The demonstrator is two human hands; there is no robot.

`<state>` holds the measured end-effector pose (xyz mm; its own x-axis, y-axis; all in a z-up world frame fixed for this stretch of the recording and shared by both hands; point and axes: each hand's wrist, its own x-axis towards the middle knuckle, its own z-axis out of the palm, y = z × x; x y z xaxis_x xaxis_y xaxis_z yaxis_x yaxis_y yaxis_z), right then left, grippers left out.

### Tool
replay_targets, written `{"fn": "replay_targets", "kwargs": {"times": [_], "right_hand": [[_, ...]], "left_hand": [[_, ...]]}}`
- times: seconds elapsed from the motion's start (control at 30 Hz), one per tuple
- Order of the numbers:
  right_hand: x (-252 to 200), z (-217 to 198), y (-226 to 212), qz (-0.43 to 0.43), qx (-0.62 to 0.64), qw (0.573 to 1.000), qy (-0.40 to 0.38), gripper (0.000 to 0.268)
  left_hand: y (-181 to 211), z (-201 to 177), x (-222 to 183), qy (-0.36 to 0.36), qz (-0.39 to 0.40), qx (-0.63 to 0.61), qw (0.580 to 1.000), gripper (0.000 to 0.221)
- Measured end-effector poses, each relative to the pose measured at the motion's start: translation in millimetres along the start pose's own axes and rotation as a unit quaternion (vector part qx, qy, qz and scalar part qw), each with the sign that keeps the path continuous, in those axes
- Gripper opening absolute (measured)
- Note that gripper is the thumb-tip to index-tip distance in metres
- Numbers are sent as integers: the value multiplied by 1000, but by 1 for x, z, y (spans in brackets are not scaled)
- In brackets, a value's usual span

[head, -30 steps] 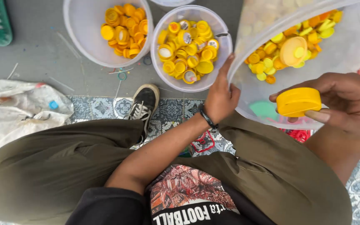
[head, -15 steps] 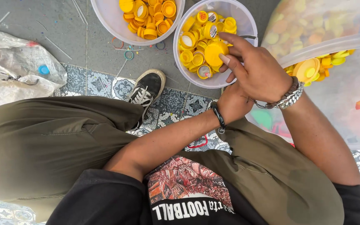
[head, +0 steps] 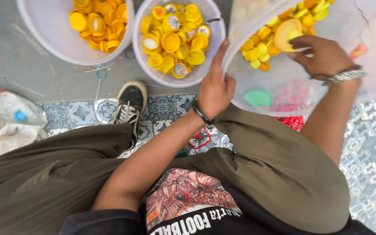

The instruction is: The person sits on the floor and sorts yellow plastic bottle caps by hand from a large transparent container into smaller white buckets. They repeatedly scoop caps with their right hand and transfer them to the buckets, occasionally adjusting the containers.

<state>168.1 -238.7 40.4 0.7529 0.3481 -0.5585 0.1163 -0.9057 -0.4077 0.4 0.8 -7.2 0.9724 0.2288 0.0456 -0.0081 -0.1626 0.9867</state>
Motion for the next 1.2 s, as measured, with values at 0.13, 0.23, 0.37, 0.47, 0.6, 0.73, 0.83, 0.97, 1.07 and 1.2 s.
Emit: {"fn": "replay_targets", "kwargs": {"times": [0.13, 0.23, 0.37, 0.47, 0.6, 0.73, 0.83, 0.97, 1.07, 1.2], "right_hand": [[55, 104, 19, -192, -68, 978, -44, 60], [60, 98, 15, -96, -111, 988, 40, 70], [38, 37, 30, -126, 54, 972, 192, 34], [35, 26, 62, -36, 32, 965, 258, 24], [59, 45, 63, -98, -120, 938, 311, 50], [73, 64, 56, -105, -128, 924, 345, 51], [81, 70, 110, -69, 29, 959, 274, 24], [46, 33, 78, -32, 314, 922, 226, 33], [23, 20, 65, -66, 293, 927, 226, 29], [-16, 5, 8, -74, 331, 919, 202, 33]], "left_hand": [[-5, 3, 0, 22, -20, 55, 998, 72], [-16, 2, -5, 6, -98, 21, 995, 63], [-14, 1, -6, 10, -84, -32, 996, 62], [-14, 1, -5, 18, -70, -18, 997, 64], [-10, 1, -3, 14, -78, -10, 997, 62], [-10, 4, -8, -1, -87, 6, 996, 60], [-8, 1, -8, -7, -56, 31, 998, 59], [-5, 1, -6, -9, -91, -10, 996, 59], [-11, 0, -4, -21, -59, 18, 998, 56], [-18, -2, -3, -10, -45, -22, 999, 68]]}}
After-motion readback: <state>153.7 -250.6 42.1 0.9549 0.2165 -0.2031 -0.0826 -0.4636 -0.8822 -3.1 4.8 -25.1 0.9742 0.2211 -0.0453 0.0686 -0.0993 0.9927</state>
